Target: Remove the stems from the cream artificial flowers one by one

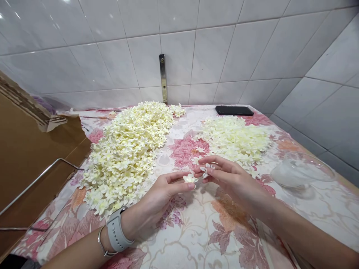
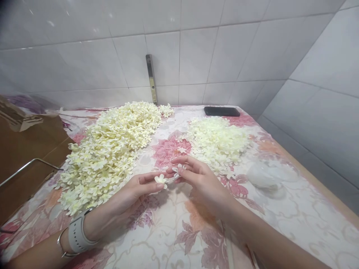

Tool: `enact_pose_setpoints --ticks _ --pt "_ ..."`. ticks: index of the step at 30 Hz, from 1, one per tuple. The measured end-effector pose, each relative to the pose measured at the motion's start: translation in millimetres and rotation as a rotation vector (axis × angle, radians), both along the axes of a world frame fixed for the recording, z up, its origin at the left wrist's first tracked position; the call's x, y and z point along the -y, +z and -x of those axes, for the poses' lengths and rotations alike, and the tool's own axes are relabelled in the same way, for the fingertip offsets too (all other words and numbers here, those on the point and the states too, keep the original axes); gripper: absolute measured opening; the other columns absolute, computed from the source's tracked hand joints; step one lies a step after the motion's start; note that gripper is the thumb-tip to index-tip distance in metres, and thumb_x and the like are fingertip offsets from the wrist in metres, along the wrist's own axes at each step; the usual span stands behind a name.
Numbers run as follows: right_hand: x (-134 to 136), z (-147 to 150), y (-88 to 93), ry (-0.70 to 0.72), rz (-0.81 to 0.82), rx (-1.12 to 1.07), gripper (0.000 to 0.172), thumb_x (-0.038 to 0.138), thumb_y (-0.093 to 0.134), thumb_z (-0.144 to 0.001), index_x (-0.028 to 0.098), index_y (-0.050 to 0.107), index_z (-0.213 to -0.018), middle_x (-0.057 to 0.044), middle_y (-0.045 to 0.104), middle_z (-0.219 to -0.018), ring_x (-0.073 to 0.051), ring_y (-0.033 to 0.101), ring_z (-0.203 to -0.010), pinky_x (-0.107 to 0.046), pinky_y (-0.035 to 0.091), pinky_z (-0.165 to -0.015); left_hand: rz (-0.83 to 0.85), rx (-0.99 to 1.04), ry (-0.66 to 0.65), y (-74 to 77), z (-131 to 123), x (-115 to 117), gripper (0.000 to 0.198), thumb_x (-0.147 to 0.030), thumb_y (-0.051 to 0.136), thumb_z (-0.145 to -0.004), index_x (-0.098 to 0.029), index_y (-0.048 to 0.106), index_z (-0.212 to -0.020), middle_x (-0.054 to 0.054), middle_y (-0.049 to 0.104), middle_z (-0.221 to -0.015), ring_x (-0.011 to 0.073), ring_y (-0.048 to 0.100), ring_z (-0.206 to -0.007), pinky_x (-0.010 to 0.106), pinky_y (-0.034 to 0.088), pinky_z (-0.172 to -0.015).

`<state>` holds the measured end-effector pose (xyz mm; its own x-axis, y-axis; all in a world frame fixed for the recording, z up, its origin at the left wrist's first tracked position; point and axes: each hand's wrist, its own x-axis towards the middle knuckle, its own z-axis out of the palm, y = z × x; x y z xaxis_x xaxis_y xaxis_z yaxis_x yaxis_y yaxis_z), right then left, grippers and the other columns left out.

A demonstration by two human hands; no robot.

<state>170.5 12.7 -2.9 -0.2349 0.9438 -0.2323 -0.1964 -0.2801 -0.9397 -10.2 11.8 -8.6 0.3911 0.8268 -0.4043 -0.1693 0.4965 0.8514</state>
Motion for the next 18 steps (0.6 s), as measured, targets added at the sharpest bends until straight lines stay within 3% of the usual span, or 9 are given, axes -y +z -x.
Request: enact_pose_setpoints --ticks 3,7,14,18 --pt "-2 -3 2.9 -0.026 -0.001 -0.021 0.020 0.029 0.066 -0.075 0.021 0.062 -0.092 -0.006 0.068 -0.095 -0.021 0.063 -0.092 -0.033 0.050 -0.077 0.043 0.020 -0.009 -1.8 0 0 0.014 -0.019 0.076 -0.067 -0.014 0.071 -0.078 0.004 0.069 -0.078 0.0119 0.061 -0.069 0.021 0.045 -0.065" --pt "-6 -8 10.7 -0.104 -0.010 0.001 0.014 0.023 0.062 -0.074 0.022 0.066 -0.087 -0.004 0.065 -0.103 -0.022 0.061 -0.100 -0.038 0.048 -0.088 0.104 0.064 0.053 -3.7 1 0 0.015 -0.018 0.079 -0.064 -0.014 0.069 -0.074 0.001 0.067 -0.078 0.0107 0.062 -0.072 0.020 0.050 -0.072" --pt "-9 -11 21.5 -0.149 0.066 -0.084 0.023 0.014 0.059 -0.058 0.020 0.066 -0.080 -0.005 0.068 -0.095 -0.026 0.063 -0.099 -0.041 0.050 -0.086 0.106 0.106 0.065 -6.6 1 -3 0.012 -0.016 0.078 -0.066 -0.013 0.068 -0.074 0.001 0.066 -0.077 0.0102 0.063 -0.074 0.017 0.052 -0.073" --pt "-13 -18 19.4 -0.165 -0.045 0.040 0.027 0.015 0.052 -0.060 0.021 0.066 -0.083 -0.006 0.068 -0.101 -0.028 0.060 -0.105 -0.045 0.048 -0.087 0.097 0.141 0.060 -7.9 1 -3 0.010 -0.016 0.077 -0.068 -0.013 0.069 -0.073 0.001 0.066 -0.077 0.0102 0.064 -0.076 0.017 0.051 -0.077"
